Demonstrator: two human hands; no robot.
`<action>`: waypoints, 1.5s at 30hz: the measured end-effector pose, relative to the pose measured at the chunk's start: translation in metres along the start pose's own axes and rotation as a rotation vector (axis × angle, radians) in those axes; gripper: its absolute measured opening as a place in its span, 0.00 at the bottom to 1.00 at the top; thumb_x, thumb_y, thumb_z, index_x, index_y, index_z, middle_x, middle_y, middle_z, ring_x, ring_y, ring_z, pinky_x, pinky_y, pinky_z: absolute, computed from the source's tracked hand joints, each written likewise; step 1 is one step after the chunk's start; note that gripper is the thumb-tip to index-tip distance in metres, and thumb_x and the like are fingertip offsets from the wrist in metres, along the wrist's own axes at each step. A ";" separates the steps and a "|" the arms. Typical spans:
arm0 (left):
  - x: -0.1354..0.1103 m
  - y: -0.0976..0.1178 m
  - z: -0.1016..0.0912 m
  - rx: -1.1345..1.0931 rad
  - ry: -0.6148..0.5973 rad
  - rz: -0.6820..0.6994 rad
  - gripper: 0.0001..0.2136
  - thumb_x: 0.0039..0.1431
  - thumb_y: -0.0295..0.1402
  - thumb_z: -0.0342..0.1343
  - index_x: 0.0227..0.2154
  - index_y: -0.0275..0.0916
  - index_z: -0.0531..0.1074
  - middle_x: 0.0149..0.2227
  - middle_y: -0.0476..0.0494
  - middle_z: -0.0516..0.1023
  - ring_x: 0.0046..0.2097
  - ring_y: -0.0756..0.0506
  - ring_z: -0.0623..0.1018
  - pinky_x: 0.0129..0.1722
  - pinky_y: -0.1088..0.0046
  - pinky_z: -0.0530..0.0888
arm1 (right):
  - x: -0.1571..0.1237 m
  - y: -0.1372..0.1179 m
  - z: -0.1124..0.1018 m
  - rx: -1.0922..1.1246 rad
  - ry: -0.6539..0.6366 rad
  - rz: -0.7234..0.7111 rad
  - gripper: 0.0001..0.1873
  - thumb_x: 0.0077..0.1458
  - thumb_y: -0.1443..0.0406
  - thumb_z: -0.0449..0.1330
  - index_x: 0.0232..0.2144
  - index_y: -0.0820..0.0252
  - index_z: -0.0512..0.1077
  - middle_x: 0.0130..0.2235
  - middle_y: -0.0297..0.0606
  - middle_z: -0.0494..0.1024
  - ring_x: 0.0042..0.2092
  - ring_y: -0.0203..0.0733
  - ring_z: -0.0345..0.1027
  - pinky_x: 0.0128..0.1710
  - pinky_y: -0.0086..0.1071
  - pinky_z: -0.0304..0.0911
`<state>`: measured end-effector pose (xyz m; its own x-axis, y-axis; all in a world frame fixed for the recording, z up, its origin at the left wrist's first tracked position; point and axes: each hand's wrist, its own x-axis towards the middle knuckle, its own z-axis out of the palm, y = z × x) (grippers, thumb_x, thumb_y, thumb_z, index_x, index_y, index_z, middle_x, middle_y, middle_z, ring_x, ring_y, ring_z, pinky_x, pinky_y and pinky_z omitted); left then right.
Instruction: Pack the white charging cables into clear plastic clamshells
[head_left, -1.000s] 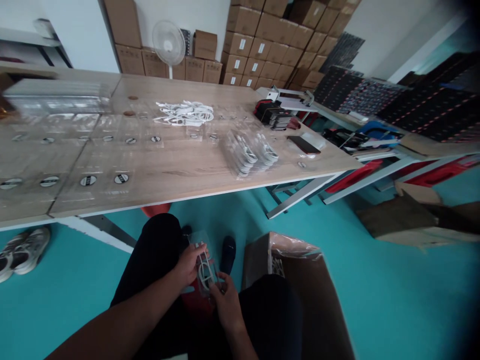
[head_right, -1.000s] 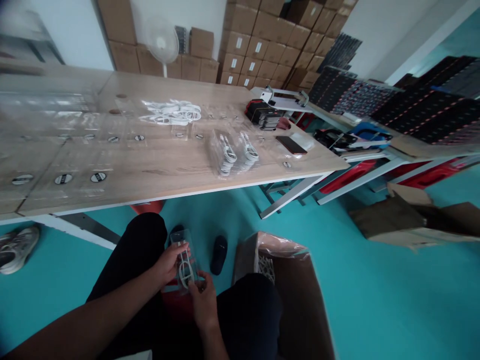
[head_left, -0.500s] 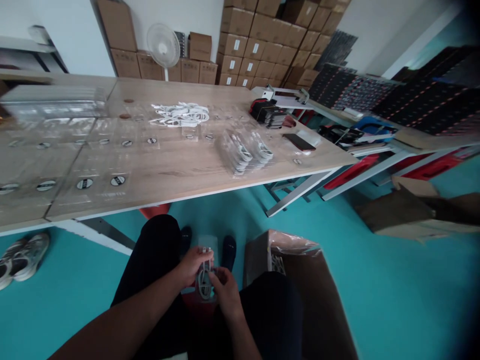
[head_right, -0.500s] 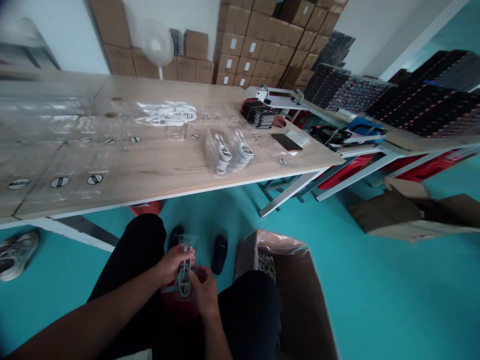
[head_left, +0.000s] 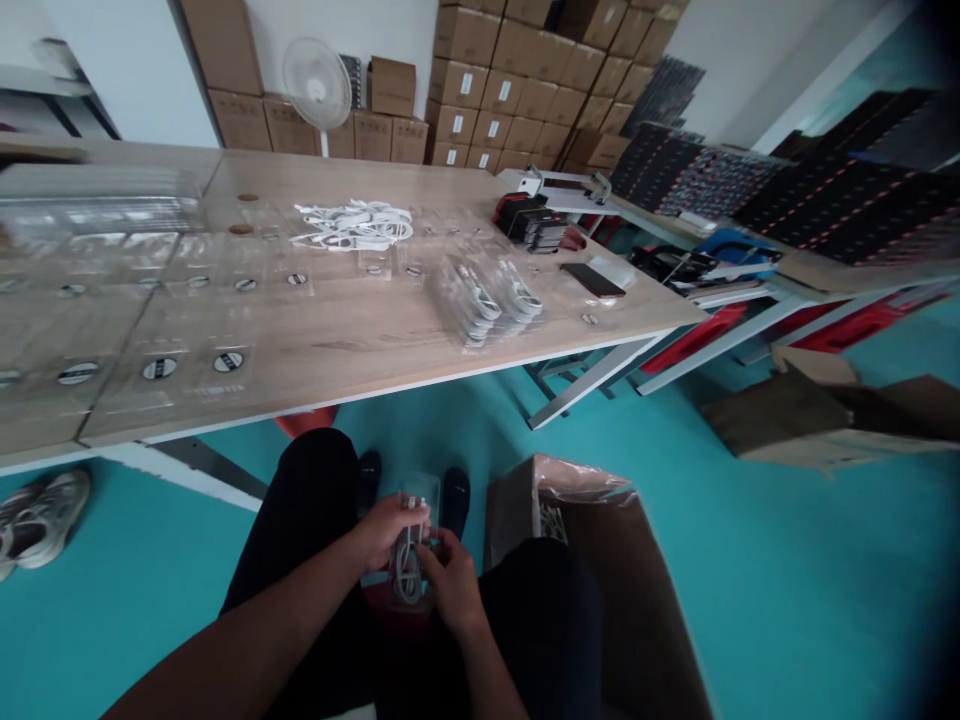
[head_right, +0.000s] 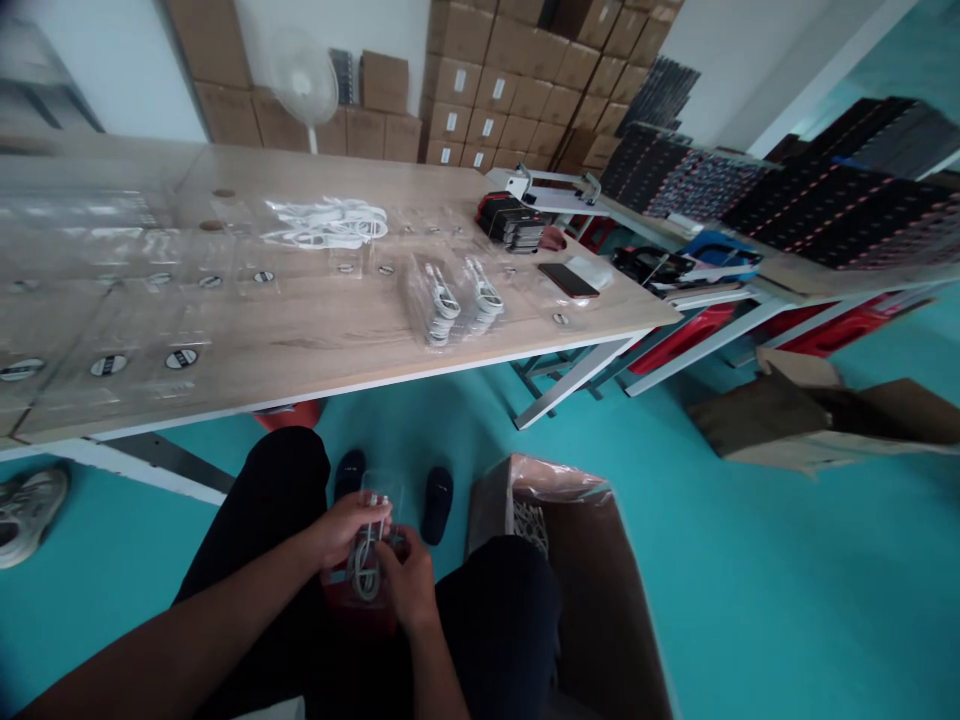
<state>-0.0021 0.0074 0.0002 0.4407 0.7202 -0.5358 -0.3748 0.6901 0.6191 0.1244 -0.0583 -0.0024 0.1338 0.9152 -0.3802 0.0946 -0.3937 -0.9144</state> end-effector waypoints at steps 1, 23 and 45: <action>-0.001 0.003 0.000 -0.032 -0.013 -0.006 0.10 0.41 0.31 0.66 0.27 0.35 0.73 0.25 0.46 0.76 0.27 0.49 0.75 0.29 0.75 0.69 | 0.000 -0.001 -0.001 0.058 -0.011 0.008 0.18 0.45 0.56 0.63 0.37 0.60 0.73 0.24 0.32 0.76 0.27 0.40 0.69 0.28 0.31 0.63; -0.010 0.002 0.008 -0.043 -0.080 -0.086 0.06 0.42 0.28 0.62 0.27 0.35 0.73 0.22 0.46 0.75 0.22 0.49 0.73 0.24 0.74 0.69 | 0.004 -0.002 -0.008 0.419 0.158 0.085 0.25 0.42 0.54 0.67 0.42 0.59 0.70 0.34 0.35 0.77 0.29 0.36 0.68 0.27 0.29 0.61; -0.005 -0.008 0.015 -0.059 0.118 0.007 0.11 0.38 0.31 0.67 0.26 0.36 0.72 0.23 0.48 0.76 0.25 0.49 0.75 0.29 0.73 0.70 | 0.010 -0.002 -0.003 0.617 0.291 0.177 0.28 0.33 0.61 0.72 0.39 0.56 0.66 0.24 0.27 0.76 0.17 0.27 0.56 0.16 0.24 0.48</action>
<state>0.0105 -0.0029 0.0063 0.3403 0.7260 -0.5976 -0.4263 0.6856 0.5901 0.1285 -0.0488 -0.0044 0.3620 0.7477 -0.5566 -0.5184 -0.3348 -0.7869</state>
